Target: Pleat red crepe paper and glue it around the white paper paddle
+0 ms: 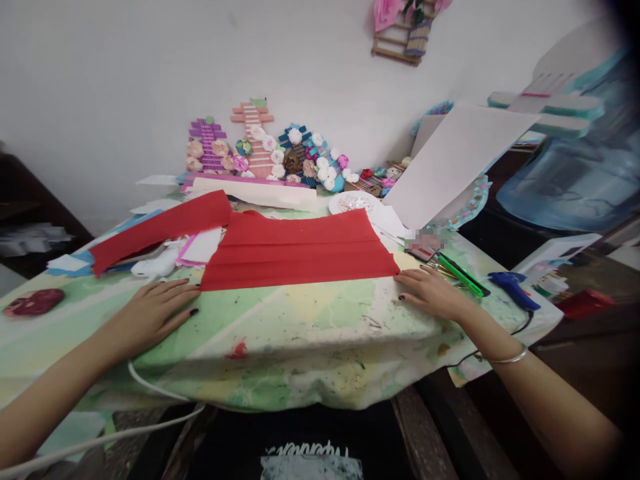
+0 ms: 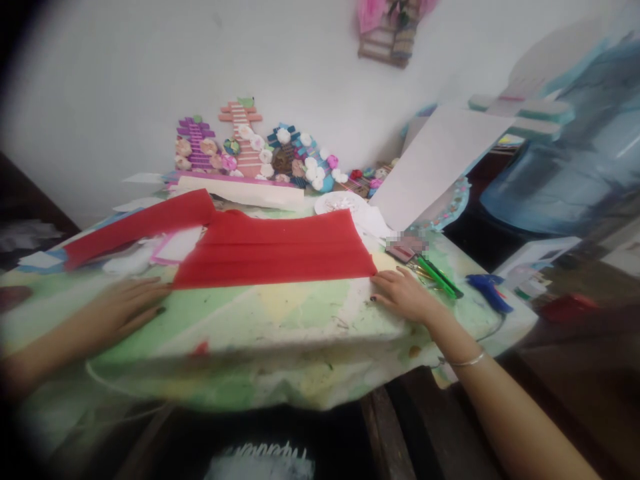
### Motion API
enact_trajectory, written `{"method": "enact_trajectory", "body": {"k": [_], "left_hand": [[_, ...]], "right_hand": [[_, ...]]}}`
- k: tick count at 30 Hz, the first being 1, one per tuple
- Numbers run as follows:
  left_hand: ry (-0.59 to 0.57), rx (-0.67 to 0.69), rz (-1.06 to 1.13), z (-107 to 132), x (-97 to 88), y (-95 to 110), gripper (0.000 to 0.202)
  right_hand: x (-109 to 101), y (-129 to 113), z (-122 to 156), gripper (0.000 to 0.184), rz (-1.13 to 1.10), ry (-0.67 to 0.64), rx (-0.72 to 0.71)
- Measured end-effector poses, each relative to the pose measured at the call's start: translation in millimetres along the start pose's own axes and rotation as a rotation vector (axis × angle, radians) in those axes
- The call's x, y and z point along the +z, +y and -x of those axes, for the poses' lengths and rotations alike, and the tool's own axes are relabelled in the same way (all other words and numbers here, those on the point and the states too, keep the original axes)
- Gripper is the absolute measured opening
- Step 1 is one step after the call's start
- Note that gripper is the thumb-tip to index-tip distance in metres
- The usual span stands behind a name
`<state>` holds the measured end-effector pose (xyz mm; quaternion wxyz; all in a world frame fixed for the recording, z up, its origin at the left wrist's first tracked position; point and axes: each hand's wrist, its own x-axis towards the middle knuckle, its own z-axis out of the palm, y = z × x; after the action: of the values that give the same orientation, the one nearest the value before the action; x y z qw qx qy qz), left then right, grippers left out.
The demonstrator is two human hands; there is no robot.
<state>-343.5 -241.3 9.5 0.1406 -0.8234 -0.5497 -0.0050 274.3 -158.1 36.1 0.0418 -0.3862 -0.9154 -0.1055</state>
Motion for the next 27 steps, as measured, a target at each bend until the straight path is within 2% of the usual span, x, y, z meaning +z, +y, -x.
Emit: {"method": "enact_trajectory", "body": {"k": [11, 15, 17, 20, 23, 25, 27], "left_hand": [[0.019, 0.007, -0.037, 1.4, 2.1, -4.0, 0.043], [0.019, 0.002, -0.06, 2.4, 2.9, -6.6, 0.048], [0.034, -0.002, -0.064, 3.8, 4.8, -10.1, 0.05], [0.082, 0.001, -0.055, 4.6, 7.6, -13.9, 0.05], [0.154, 0.022, -0.013, -0.9, 4.1, -8.5, 0.053], [0.202, 0.031, 0.022, -10.0, -2.7, 1.6, 0.057], [0.229, 0.038, 0.057, -23.6, -10.6, 14.8, 0.057]], "right_hand": [[-10.2, 10.6, 9.8, 0.033, 0.075, 0.0, -0.022], [-9.7, 11.0, 11.6, 0.025, 0.05, 0.009, 0.03], [-9.7, 15.0, 13.9, 0.024, 0.077, 0.053, 0.163], [-11.1, 29.8, 21.0, 0.028, 0.179, 0.099, 0.539], [-10.4, 50.8, 29.7, 0.029, 0.229, -0.056, 0.85], [-6.9, 63.6, 34.0, 0.03, 0.223, -0.152, 0.937], [-1.5, 73.4, 35.8, 0.03, 0.215, -0.187, 0.972]]}}
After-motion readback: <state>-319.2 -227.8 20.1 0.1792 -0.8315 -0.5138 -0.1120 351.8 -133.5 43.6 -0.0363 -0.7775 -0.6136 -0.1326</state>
